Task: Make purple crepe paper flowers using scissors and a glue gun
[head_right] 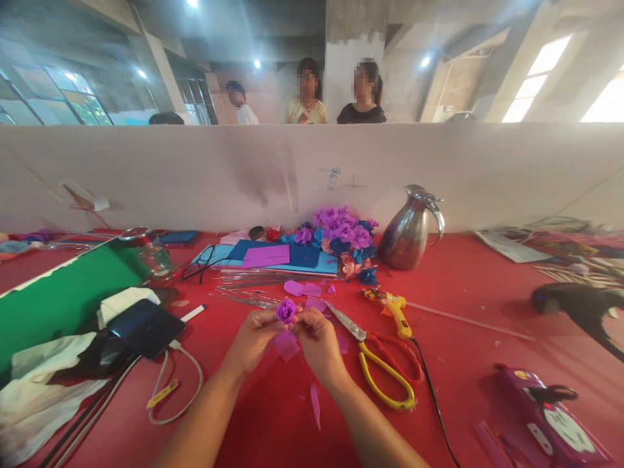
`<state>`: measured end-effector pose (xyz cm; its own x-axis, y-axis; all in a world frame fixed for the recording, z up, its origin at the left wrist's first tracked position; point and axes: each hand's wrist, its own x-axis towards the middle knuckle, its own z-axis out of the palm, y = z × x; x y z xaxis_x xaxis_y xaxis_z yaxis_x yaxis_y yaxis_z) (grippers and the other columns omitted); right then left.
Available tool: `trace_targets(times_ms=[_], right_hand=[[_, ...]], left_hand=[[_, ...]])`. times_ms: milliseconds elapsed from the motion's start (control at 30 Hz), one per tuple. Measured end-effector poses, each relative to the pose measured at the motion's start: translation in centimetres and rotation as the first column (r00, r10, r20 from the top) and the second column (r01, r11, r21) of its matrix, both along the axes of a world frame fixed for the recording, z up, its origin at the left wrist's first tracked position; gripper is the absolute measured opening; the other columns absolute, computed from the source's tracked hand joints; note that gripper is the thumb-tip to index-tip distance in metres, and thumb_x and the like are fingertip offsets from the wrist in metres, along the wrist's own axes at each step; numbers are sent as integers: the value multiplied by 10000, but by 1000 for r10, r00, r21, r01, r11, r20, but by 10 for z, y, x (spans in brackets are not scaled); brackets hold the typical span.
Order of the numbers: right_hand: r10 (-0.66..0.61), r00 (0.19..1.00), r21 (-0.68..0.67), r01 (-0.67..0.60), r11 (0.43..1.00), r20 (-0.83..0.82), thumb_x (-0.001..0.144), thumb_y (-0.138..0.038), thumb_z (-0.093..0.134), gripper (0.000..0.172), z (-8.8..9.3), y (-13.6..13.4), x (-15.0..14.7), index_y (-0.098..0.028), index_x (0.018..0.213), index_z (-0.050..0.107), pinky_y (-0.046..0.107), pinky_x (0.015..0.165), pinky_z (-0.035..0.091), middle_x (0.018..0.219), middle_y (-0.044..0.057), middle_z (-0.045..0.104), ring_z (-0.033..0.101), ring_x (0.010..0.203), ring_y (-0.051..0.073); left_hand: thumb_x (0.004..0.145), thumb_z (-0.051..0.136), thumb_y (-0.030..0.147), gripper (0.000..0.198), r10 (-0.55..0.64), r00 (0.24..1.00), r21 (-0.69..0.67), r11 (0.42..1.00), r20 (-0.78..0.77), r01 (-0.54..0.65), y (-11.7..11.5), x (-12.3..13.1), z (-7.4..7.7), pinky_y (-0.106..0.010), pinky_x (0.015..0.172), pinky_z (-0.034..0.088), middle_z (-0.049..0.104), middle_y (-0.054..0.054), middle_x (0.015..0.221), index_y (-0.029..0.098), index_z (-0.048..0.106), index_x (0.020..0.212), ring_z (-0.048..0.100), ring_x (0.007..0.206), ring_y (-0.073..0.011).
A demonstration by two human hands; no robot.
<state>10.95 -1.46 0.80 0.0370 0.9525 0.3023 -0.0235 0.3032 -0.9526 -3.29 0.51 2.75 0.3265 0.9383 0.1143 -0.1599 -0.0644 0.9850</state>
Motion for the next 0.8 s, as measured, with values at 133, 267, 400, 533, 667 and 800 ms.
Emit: trace_targets(times_ms=[133, 267, 400, 533, 667, 800], right_hand=[[-6, 999, 21, 5, 1000, 35, 805, -435, 660, 269, -2, -1, 0, -197, 683, 684, 286, 697, 440, 717, 15, 604, 532, 704, 167], [-2, 999, 33, 0, 999, 50, 826, -388, 648, 218, -4, -2, -1, -198, 725, 684, 283, 700, 441, 749, 20, 610, 539, 726, 169], [-41, 999, 12, 41, 999, 14, 818, -365, 663, 165, -6, -4, -2, -202, 788, 659, 276, 672, 441, 762, 19, 608, 549, 714, 166], [-42, 997, 0, 42, 999, -67, 794, -360, 705, 181, -3, -8, 0, -208, 861, 631, 267, 656, 440, 791, 10, 616, 543, 693, 152], [-10, 995, 2, 10, 1000, -96, 798, -375, 706, 200, 2, -9, 0, -210, 883, 633, 269, 678, 453, 825, 14, 624, 562, 730, 158], [-17, 992, 13, 19, 1000, -125, 806, -392, 694, 198, 4, -9, 1, -211, 863, 635, 261, 649, 461, 774, 5, 614, 559, 695, 150]], left_hand=[[709, 752, 272, 83, 61, 998, 50, 997, -17, -60, 0, 2, 1, -374, 930, 442, 748, -78, 916, 205, 791, 739, 634, 996, -285], [712, 742, 294, 99, 146, 989, 73, 987, 14, -147, -1, 6, -1, -341, 862, 457, 723, -53, 790, 205, 770, 680, 629, 863, -243], [714, 734, 298, 100, 193, 981, 75, 978, 33, -195, 0, 8, -6, -314, 811, 452, 722, -44, 791, 208, 777, 728, 617, 820, -218], [710, 733, 292, 91, 222, 974, 45, 973, 50, -224, 0, 8, -9, -315, 825, 446, 727, -42, 802, 217, 776, 735, 626, 902, -237], [690, 755, 316, 111, 239, 967, 0, 971, 89, -240, 0, 9, -10, -333, 839, 453, 732, -50, 807, 209, 773, 714, 633, 913, -249], [638, 792, 280, 94, 186, 971, -61, 982, 152, -178, 1, 10, -13, -353, 898, 444, 734, -59, 888, 196, 772, 676, 630, 951, -253]])
